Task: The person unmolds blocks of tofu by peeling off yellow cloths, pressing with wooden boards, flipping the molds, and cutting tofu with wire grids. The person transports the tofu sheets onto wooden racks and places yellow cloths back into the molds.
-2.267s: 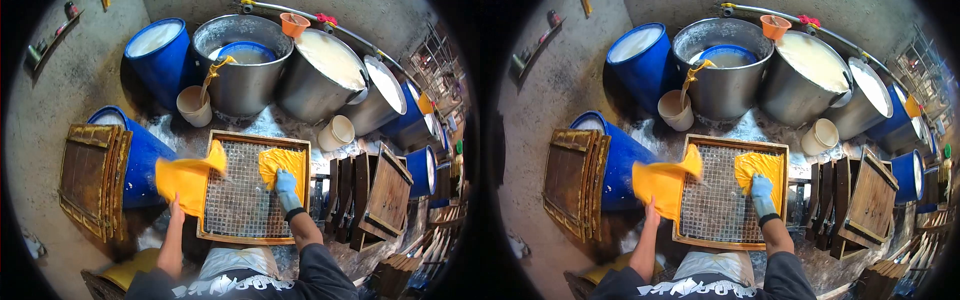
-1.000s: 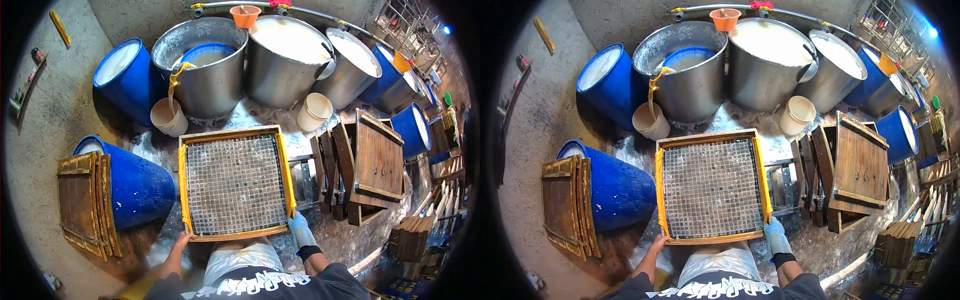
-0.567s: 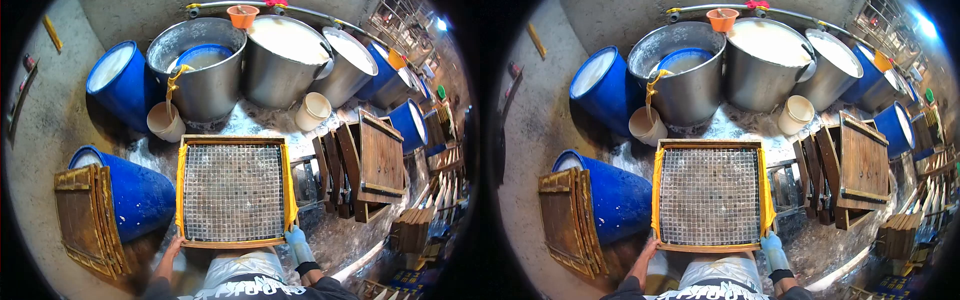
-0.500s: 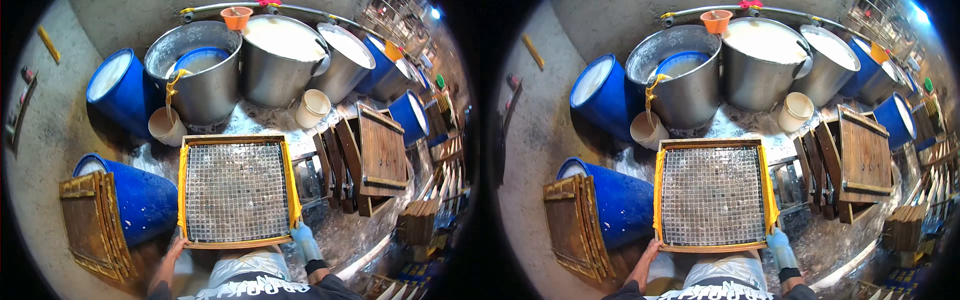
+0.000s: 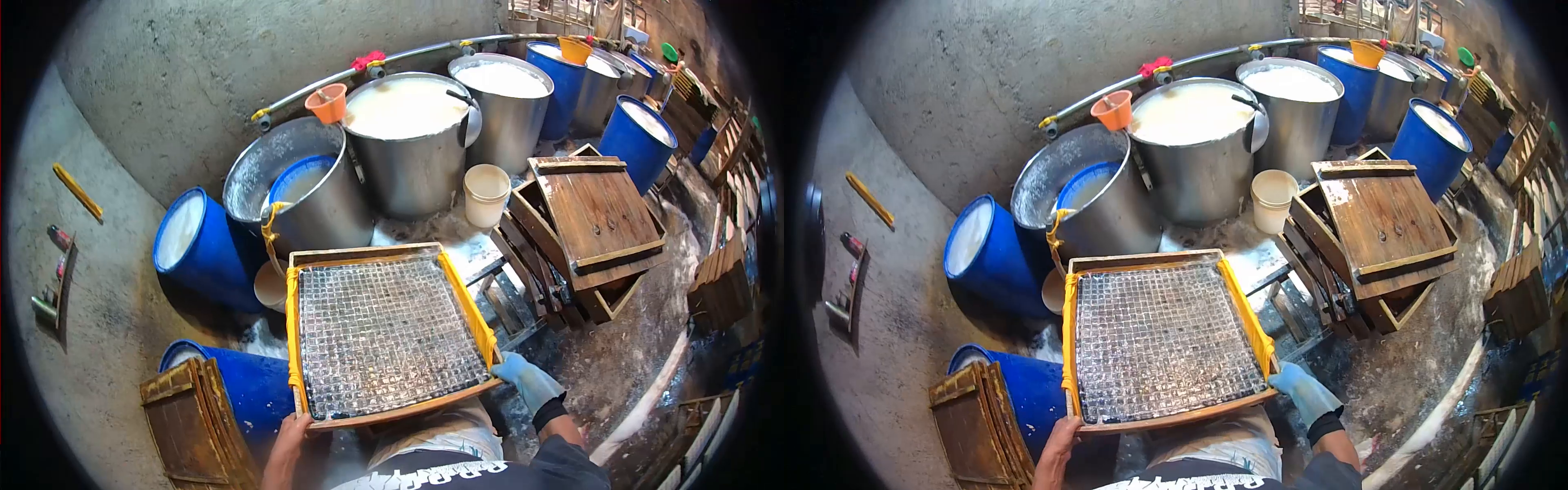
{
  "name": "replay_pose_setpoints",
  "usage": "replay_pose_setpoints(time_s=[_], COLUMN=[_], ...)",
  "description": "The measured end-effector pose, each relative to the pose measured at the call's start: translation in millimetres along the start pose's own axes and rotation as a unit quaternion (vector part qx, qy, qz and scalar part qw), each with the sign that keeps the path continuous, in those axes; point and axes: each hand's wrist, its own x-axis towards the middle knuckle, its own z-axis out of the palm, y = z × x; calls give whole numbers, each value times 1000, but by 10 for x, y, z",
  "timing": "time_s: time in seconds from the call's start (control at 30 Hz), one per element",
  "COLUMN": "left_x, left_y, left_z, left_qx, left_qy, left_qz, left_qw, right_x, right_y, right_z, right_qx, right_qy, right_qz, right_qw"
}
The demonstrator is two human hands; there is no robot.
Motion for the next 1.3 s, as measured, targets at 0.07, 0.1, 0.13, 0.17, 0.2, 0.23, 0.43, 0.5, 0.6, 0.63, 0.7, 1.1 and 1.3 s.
replay_pose_setpoints(time_s=[0.07, 0.1, 0.13, 0.17, 0.2, 0.23, 0.43, 0.5, 0.6, 0.63, 0.7, 1.1, 1.3], left_x=[-223, -246, -292, -350, -395, -393, -374, -501, -475, -415, -181, 676, 618], left_y=[316, 416, 503, 597, 678, 694, 684, 752, 640, 540, 109, -2427, -2350], left_z=[57, 47, 64, 65, 78, 71, 84, 153, 134, 104, 46, 708, 1111], left_qx=[24, 33, 40, 58, 75, 79, 129, 124, 93, 90, 39, -207, -144], left_qy=[27, 23, 25, 31, 37, 39, 50, 47, 37, 34, 27, -138, -3], left_qz=[31, 26, 28, 29, 30, 32, 114, 100, 55, 51, 29, -98, -165], left_qw=[999, 999, 998, 997, 996, 996, 984, 986, 994, 994, 998, 964, 976], right_x=[105, 99, 98, 102, 73, 23, 242, 236, 39, -21, 53, 23, 225], right_y=[120, 137, 160, 177, 169, 153, 354, 408, 175, 72, 179, -54, 287], right_z=[156, 226, 280, 323, 350, 370, 620, 652, 405, 321, 366, -88, 178], right_qx=[47, 31, 13, 12, 18, 89, 153, 149, 118, 65, 27, -199, -214], right_qy=[-22, -10, 1, -1, -3, -16, -49, -39, -21, -14, -13, 30, 64], right_qz=[-1, 5, 12, 2, 1, 3, -5, -12, -21, -15, -10, 5, -17], right_qw=[999, 999, 1000, 1000, 1000, 996, 987, 988, 993, 998, 999, 980, 975])
